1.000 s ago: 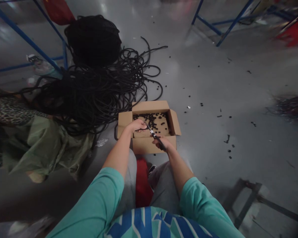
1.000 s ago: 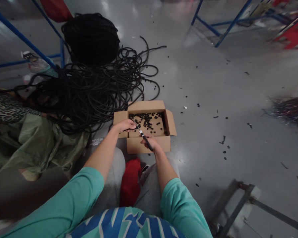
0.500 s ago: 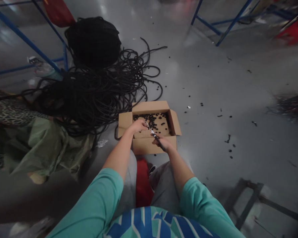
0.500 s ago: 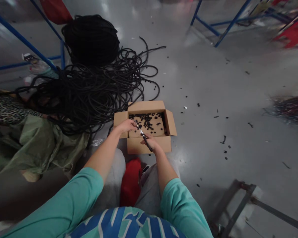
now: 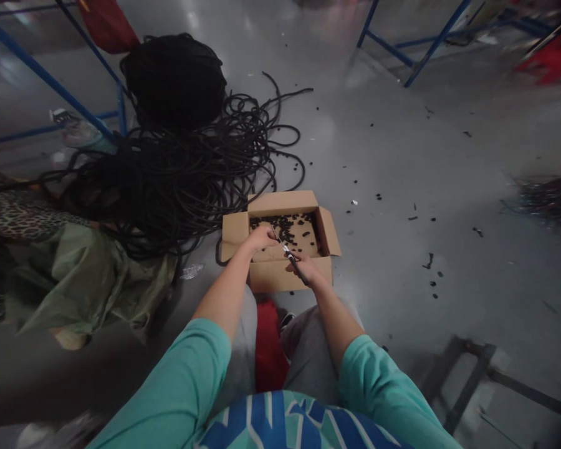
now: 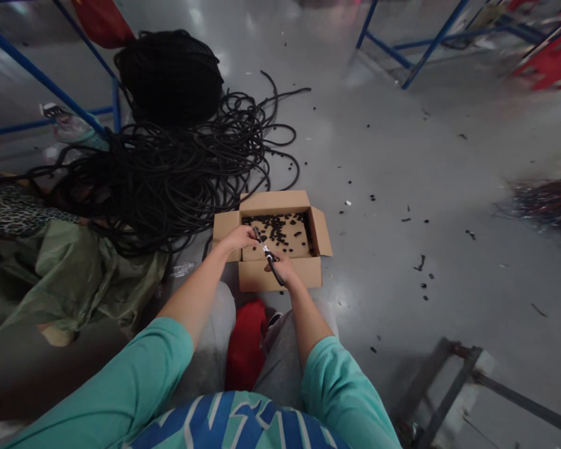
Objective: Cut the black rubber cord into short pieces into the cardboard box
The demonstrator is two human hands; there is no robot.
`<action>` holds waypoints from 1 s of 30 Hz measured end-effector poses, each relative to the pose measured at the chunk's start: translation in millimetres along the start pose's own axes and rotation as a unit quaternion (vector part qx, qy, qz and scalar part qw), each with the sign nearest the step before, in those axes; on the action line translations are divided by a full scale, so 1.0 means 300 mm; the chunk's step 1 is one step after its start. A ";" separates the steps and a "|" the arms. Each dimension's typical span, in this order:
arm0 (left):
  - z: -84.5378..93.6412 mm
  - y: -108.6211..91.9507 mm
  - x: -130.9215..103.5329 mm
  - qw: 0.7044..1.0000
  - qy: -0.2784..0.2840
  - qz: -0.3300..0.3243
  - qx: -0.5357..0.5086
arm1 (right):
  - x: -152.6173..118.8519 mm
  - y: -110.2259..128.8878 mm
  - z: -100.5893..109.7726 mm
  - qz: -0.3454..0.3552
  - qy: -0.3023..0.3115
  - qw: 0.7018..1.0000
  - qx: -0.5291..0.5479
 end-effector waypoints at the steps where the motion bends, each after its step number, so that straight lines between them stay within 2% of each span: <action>1: 0.000 0.000 0.002 1.000 -0.002 -0.003 -0.003 | 0.000 0.000 0.004 0.000 -0.009 1.000 -0.004; 3: 0.001 0.000 0.004 1.000 -0.009 -0.007 -0.005 | -0.004 0.003 0.015 0.000 -0.032 0.999 -0.010; 17: 0.013 -0.015 -0.012 0.999 -0.044 -0.011 0.013 | -0.021 -0.008 -0.017 -0.051 0.007 0.996 0.067; 22: 0.024 -0.019 -0.013 0.998 -0.057 -0.008 0.015 | -0.023 -0.004 -0.024 -0.047 0.018 0.994 0.102; 25: 0.034 -0.017 -0.020 0.997 -0.068 0.009 -0.023 | -0.024 -0.001 -0.024 -0.049 0.022 0.992 0.112; 30: 0.026 0.004 -0.037 0.980 -0.059 0.071 -0.177 | -0.017 -0.007 -0.022 -0.054 0.035 0.991 0.119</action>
Point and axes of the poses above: each hand's wrist, its own x-axis towards the middle knuckle, its own z-axis out of the back of the hand, y = z × x, the point moved 8 cm from there along x, towards the middle knuckle, and after that the axes turned 6 degrees about -x, right-handed, at the moved point
